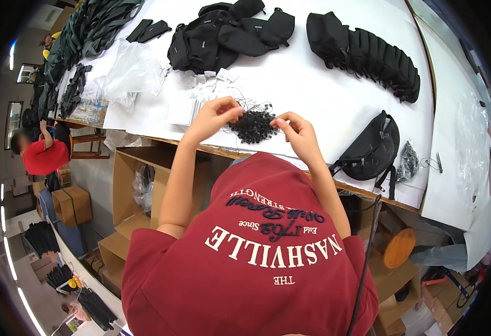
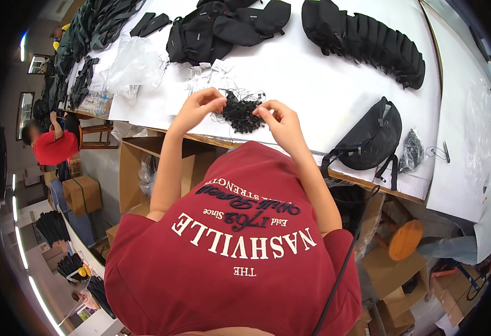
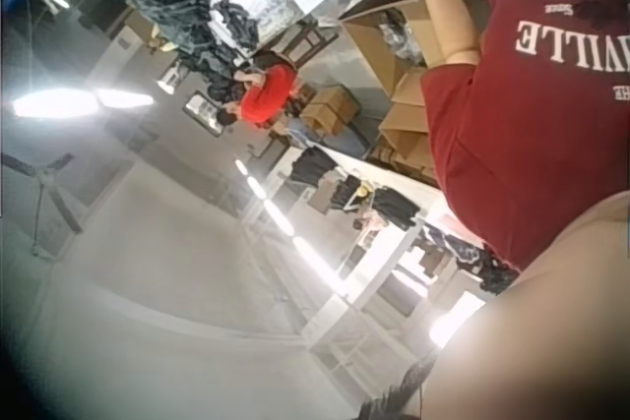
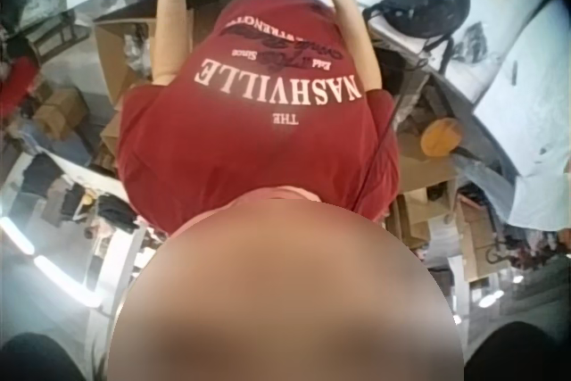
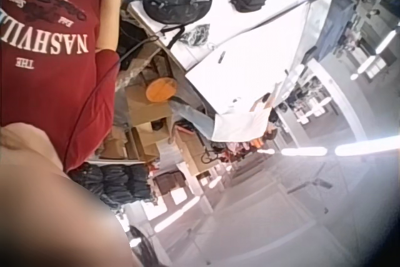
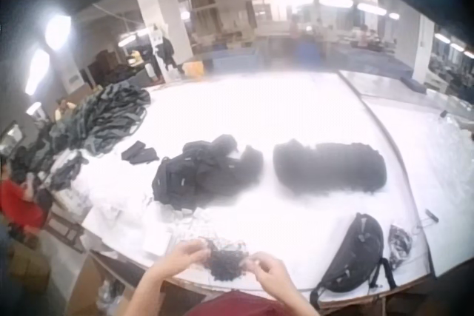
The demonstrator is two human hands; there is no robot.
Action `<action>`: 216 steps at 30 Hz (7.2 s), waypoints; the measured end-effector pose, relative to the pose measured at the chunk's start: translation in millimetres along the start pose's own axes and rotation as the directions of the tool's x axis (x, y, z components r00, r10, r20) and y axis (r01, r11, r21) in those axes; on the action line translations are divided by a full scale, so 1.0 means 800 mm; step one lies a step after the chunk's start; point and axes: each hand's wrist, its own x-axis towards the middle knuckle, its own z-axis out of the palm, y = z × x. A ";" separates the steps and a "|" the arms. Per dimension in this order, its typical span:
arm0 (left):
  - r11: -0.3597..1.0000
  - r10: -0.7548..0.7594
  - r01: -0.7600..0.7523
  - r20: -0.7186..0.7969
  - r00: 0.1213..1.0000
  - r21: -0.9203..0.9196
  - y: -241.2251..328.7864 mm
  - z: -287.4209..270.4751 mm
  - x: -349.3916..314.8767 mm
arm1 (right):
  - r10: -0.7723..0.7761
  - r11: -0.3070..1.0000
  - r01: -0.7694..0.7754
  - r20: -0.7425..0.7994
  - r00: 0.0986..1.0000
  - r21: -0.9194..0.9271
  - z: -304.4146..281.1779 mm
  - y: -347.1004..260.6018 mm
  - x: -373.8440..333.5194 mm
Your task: Assembling and labeling black soft-shell pouches or cases at a workstation.
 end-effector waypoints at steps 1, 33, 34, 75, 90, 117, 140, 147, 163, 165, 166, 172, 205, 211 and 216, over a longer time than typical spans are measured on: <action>0.999 -0.003 0.003 0.000 1.000 -0.043 -0.014 -0.010 0.004 | -0.020 1.000 0.021 -0.068 0.997 0.020 -0.003 0.005 0.001; 0.962 0.270 -0.273 -0.227 0.936 0.020 0.043 0.058 -0.049 | -0.148 0.971 0.128 -0.090 0.985 -0.201 0.013 -0.057 -0.020; 0.964 0.262 -0.265 -0.200 0.944 0.010 0.051 0.060 -0.054 | -0.184 0.954 0.157 -0.083 0.979 -0.255 0.016 -0.059 -0.020; 0.708 0.046 0.133 0.232 0.972 -0.693 0.003 -0.057 0.031 | 0.314 0.906 -0.323 0.079 0.946 0.274 0.090 -0.075 0.080; 0.626 0.244 0.007 -0.204 0.948 0.780 -0.108 -0.185 0.337 | 0.284 0.934 -0.236 -0.155 0.946 0.267 0.083 -0.061 0.070; 0.915 0.050 0.026 0.177 0.983 -0.403 0.008 -0.103 -0.017 | -0.303 0.809 0.080 -0.297 0.906 -0.582 0.174 -0.112 0.028; 0.758 0.064 0.149 0.300 0.952 -0.635 0.058 -0.096 -0.056 | -0.024 0.863 0.106 -0.170 0.985 0.494 0.166 -0.120 -0.008; 0.853 0.078 0.158 0.419 0.905 -0.498 0.064 -0.096 -0.058 | -0.047 0.868 0.155 -0.233 0.971 0.471 0.176 -0.117 -0.014; 0.914 0.075 0.115 0.441 0.894 -0.389 0.052 -0.103 -0.047 | -0.159 0.987 0.146 -0.236 0.959 -0.073 0.180 -0.123 -0.003; 0.909 0.087 0.106 0.432 0.898 -0.404 0.055 -0.104 -0.047 | -0.120 0.991 0.131 -0.214 0.970 0.036 0.177 -0.124 0.000; 0.915 0.075 0.104 0.419 0.905 -0.389 0.055 -0.104 -0.048 | -0.119 0.991 0.128 -0.211 0.970 0.034 0.173 -0.125 0.001; 0.872 0.488 -0.482 0.219 0.845 -0.083 0.054 -0.115 -0.016 | 0.007 0.905 0.009 -0.036 0.999 0.426 0.156 -0.146 0.010; 0.964 0.125 -0.199 0.357 0.926 0.178 -0.047 -0.192 -0.034 | -0.139 0.842 0.227 -0.210 0.968 0.489 0.125 -0.137 -0.008; 0.972 0.162 -0.202 0.283 0.945 0.120 -0.054 -0.173 -0.043 | -0.149 0.886 0.242 -0.251 0.956 0.396 0.120 -0.140 -0.008; 0.991 0.039 0.012 0.369 0.929 -0.134 -0.059 -0.180 -0.039 | -0.154 0.899 0.239 -0.248 0.957 0.367 0.121 -0.144 -0.008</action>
